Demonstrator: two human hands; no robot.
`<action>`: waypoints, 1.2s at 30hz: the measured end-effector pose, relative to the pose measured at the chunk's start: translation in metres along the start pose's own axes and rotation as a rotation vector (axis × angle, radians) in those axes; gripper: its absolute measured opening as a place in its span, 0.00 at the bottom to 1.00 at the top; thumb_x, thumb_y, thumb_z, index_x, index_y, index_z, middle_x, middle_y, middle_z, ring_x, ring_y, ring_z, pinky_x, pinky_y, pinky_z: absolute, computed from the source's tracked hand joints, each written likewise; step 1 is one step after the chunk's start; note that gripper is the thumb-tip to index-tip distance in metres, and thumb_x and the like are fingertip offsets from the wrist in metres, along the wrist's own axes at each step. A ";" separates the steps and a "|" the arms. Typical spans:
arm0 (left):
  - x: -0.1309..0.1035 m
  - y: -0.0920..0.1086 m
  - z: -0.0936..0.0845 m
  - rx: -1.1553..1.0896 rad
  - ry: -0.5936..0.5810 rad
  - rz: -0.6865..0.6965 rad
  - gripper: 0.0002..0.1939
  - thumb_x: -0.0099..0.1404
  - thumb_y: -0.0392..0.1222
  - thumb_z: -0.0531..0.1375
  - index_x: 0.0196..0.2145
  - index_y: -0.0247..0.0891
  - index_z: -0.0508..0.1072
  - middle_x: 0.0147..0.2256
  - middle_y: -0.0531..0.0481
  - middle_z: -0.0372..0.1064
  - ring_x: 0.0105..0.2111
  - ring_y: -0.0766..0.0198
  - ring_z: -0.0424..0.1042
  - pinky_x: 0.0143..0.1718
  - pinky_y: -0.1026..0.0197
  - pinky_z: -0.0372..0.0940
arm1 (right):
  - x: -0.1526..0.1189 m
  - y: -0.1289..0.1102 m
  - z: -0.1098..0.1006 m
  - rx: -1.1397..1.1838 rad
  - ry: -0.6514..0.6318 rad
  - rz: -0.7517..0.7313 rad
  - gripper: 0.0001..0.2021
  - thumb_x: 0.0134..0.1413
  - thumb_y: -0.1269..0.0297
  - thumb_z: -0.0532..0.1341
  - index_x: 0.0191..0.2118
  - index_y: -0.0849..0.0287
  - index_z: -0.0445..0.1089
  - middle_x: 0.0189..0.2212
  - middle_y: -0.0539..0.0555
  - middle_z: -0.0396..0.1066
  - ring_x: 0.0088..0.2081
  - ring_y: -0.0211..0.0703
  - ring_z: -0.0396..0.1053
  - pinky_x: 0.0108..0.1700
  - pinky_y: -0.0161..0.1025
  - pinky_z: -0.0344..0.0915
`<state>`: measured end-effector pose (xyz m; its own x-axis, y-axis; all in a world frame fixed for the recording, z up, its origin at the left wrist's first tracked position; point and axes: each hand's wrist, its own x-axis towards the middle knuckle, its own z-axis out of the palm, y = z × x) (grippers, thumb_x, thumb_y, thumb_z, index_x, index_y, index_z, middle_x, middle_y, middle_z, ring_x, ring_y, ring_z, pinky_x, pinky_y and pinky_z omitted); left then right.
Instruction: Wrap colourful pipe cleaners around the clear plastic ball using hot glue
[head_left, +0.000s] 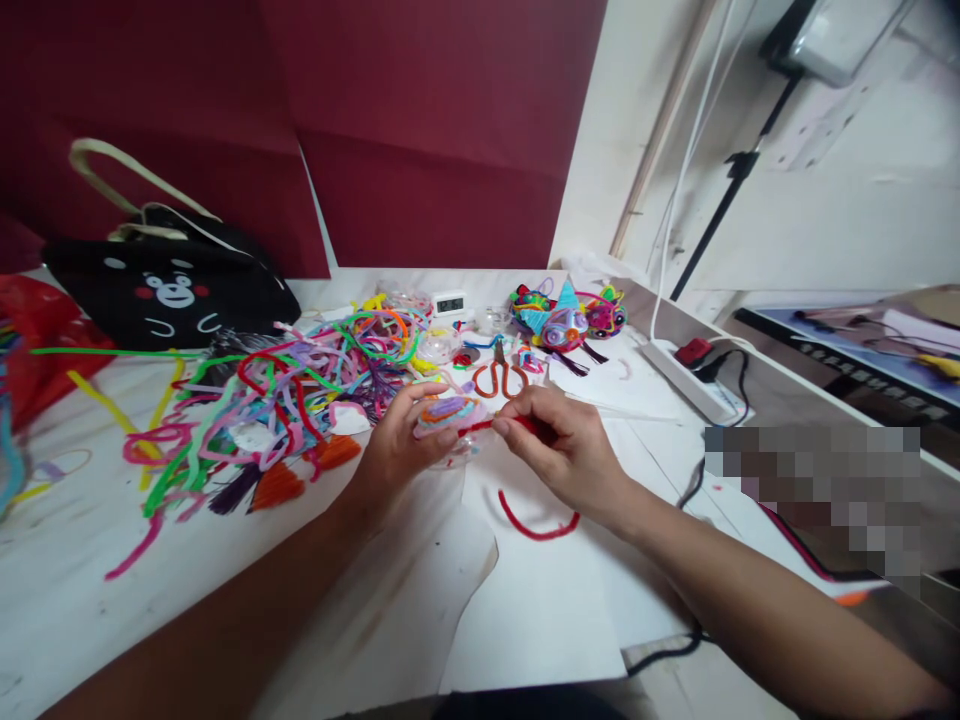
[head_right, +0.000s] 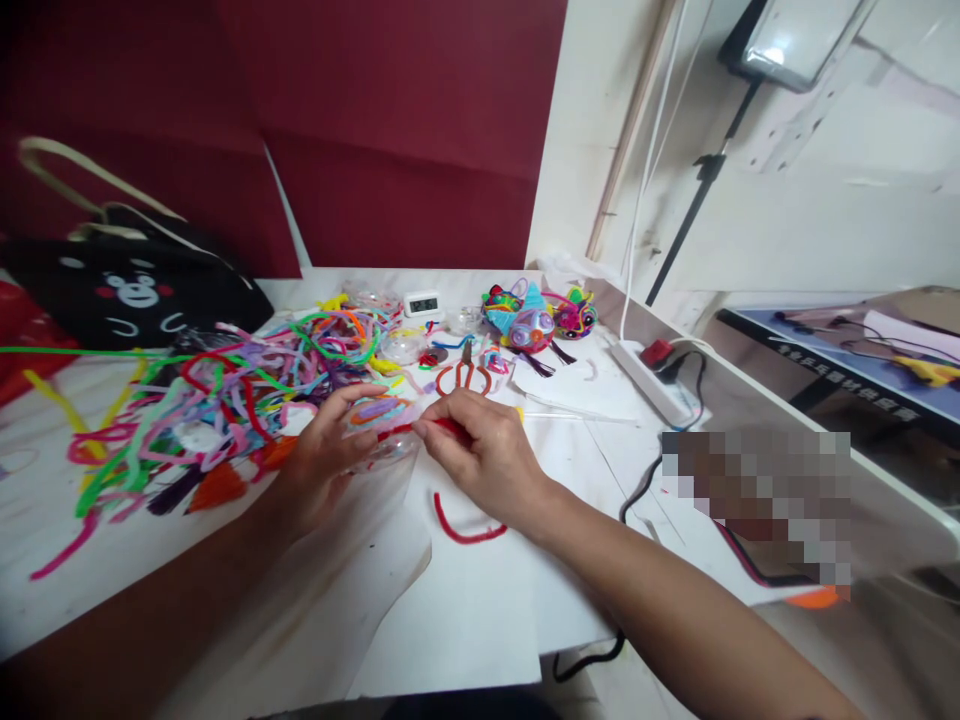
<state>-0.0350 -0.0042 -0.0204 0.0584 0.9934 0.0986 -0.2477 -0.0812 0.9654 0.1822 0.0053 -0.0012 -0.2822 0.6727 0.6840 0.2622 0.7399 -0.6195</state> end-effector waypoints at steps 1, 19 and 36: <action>0.000 0.000 0.000 -0.001 -0.004 0.002 0.34 0.53 0.54 0.81 0.53 0.44 0.77 0.53 0.42 0.82 0.51 0.40 0.84 0.47 0.42 0.82 | -0.001 0.000 0.000 -0.013 0.006 -0.017 0.08 0.68 0.65 0.67 0.34 0.56 0.77 0.28 0.51 0.76 0.28 0.38 0.68 0.32 0.35 0.64; -0.004 0.002 0.003 0.013 -0.021 -0.021 0.31 0.56 0.52 0.80 0.53 0.44 0.76 0.53 0.43 0.82 0.50 0.41 0.84 0.48 0.44 0.82 | -0.006 0.002 0.004 -0.171 0.023 -0.131 0.08 0.71 0.64 0.66 0.36 0.55 0.77 0.27 0.50 0.75 0.26 0.38 0.65 0.30 0.36 0.63; 0.001 -0.013 -0.003 0.156 -0.006 0.068 0.30 0.54 0.56 0.81 0.50 0.44 0.81 0.46 0.45 0.84 0.47 0.42 0.83 0.47 0.47 0.77 | -0.010 0.005 0.012 -0.197 0.064 -0.140 0.10 0.71 0.63 0.66 0.34 0.55 0.75 0.25 0.49 0.73 0.24 0.37 0.63 0.29 0.36 0.61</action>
<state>-0.0346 -0.0024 -0.0332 0.0529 0.9847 0.1659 -0.0984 -0.1602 0.9822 0.1752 0.0018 -0.0156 -0.2711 0.5571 0.7849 0.4009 0.8067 -0.4342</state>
